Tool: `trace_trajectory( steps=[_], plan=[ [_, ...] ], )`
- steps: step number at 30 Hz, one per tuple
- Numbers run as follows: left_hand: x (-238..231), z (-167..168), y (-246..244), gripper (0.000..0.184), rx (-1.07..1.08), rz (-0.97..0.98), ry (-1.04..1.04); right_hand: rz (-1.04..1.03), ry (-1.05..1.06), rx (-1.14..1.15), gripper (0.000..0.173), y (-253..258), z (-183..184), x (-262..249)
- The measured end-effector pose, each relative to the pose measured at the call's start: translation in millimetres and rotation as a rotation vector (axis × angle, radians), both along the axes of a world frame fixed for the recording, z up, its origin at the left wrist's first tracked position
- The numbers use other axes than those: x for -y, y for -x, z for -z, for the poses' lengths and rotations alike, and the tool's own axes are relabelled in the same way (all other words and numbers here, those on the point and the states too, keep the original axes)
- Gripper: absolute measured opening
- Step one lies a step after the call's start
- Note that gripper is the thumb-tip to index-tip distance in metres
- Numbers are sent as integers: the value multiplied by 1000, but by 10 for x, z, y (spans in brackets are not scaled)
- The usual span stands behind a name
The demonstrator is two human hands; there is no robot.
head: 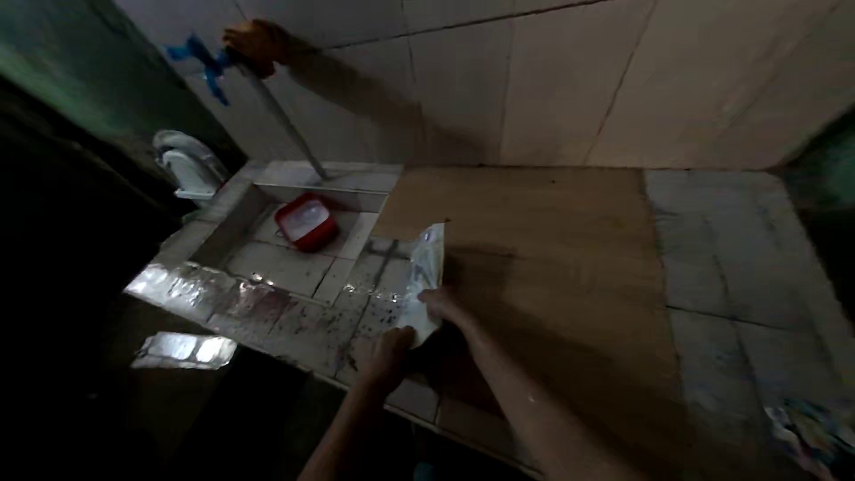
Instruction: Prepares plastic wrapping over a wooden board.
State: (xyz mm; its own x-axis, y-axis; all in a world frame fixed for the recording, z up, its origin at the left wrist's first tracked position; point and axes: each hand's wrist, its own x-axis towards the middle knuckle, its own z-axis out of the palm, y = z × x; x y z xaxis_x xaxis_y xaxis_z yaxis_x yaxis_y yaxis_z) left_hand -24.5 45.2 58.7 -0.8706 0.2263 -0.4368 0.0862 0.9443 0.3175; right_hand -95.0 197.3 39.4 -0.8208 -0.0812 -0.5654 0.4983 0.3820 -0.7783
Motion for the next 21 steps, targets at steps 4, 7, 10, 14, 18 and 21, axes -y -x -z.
trace_trajectory(
  steps=[4, 7, 10, 14, 18, 21],
  plan=[
    [-70, 39, -44, 26, 30, 58, -67, 96, 5, 16, 43, -84, 64, -79],
    [-213, 56, 67, 35, 188, 123, -60, 110, -32, 38, 46, -2, 108, -130],
    [-226, 171, 161, 46, 241, 202, -55, 142, -77, 71, 49, 28, 38, -97],
    [-189, 190, 172, 41, 227, 204, -103, 104, -131, 57, 56, 21, 94, -115],
    [-141, 187, 90, 44, 149, 176, -133, 93, -81, 69, 56, 29, 140, -133],
    [-92, 129, -6, 40, 82, 128, -140, 101, -47, 21, 53, -56, 140, -115]
  ],
)
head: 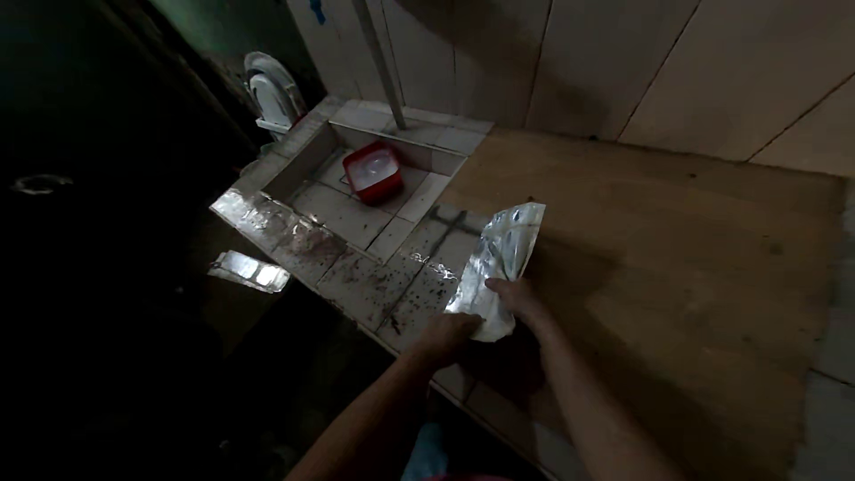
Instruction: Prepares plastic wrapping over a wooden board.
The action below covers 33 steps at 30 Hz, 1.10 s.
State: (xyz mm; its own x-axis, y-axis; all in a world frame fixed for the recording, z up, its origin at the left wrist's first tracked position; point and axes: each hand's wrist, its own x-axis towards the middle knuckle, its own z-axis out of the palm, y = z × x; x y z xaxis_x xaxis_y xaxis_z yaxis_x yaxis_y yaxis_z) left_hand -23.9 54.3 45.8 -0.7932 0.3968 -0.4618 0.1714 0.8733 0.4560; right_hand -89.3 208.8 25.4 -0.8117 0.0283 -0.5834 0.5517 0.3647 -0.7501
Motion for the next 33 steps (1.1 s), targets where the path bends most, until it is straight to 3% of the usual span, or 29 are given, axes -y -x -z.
trace_trajectory(
  steps=[6, 9, 17, 21, 27, 33],
  plan=[
    [-95, -298, -189, 25, -60, 29, 58, 28, 21, -83, 43, -278, -167, -122],
    [-83, -133, -224, 24, -104, 29, -36, 54, -56, -60, 45, -297, -119, -160],
    [-257, 117, 37, 41, 140, 80, -84, 92, -203, -12, 53, -109, 71, -274],
    [-221, 210, 33, 42, 91, 87, -138, 83, -197, -32, 61, -113, 116, -293],
    [-214, 56, -37, 47, 84, 49, -94, 69, -65, -25, 59, -199, 7, -255],
    [-161, -188, -323, 29, -81, -10, 1, 7, -71, -93, 48, -489, -158, -230]
  ],
)
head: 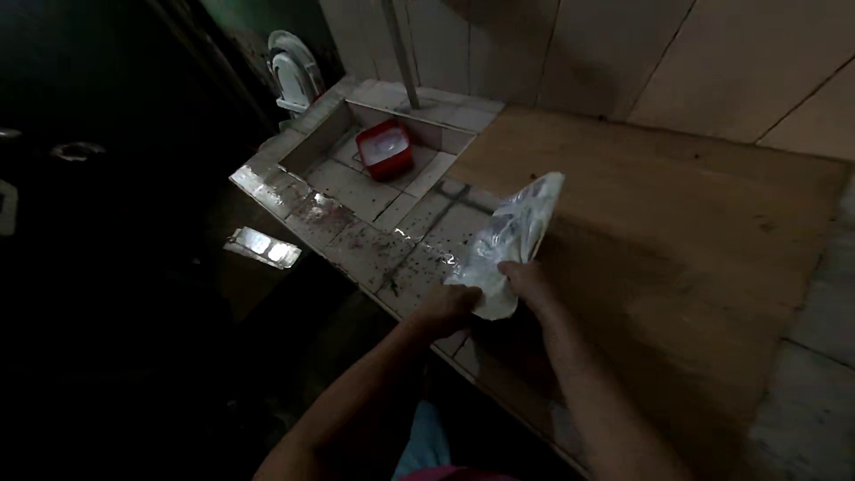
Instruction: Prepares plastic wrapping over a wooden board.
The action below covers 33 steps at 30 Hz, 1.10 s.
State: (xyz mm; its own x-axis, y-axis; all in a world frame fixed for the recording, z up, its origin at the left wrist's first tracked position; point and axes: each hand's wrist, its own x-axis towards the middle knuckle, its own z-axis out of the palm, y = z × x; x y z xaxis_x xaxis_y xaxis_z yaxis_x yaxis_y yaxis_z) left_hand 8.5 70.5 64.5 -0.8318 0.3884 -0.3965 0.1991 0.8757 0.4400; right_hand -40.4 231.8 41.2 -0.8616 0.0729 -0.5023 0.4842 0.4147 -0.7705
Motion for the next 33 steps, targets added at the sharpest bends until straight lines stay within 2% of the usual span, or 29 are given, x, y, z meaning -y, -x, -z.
trace_trajectory(
  steps=[4, 7, 10, 11, 13, 15, 18, 21, 24, 28, 33],
  plan=[
    [-6, 58, -116, 27, 13, -23, -39, 54, -51, 27, 48, -117, -16, -1],
    [1, 176, -34, 28, 60, 55, -72, 111, -96, 91, 56, -48, 95, -68],
    [157, 232, -11, 26, 35, 39, -161, 122, -50, 93, 58, -101, 37, -257],
    [261, 171, 9, 24, 35, -41, -245, 138, -12, 71, 55, -113, -41, -387],
    [543, 13, 75, 26, 156, -370, -435, 197, -13, -25, 49, -164, -90, -783],
    [908, 36, 222, 27, 158, -661, -566, 298, -236, -155, 38, -256, -26, -1259],
    [1376, 346, 349, 35, -24, -831, -430, 472, -544, -182, 31, -564, 97, -1920],
    [1624, 521, 289, 56, -221, -939, -269, 549, -673, 9, 34, -907, 199, -2196],
    [1601, 496, 247, 68, -450, -912, -297, 576, -656, 107, 35, -1034, 222, -2208],
    [1308, 469, 289, 62, -635, -670, -416, 590, -534, 168, 37, -983, 87, -2242],
    [642, 413, 279, 50, -495, -421, -529, 591, -427, 178, 50, -960, 262, -2350]
  ],
)
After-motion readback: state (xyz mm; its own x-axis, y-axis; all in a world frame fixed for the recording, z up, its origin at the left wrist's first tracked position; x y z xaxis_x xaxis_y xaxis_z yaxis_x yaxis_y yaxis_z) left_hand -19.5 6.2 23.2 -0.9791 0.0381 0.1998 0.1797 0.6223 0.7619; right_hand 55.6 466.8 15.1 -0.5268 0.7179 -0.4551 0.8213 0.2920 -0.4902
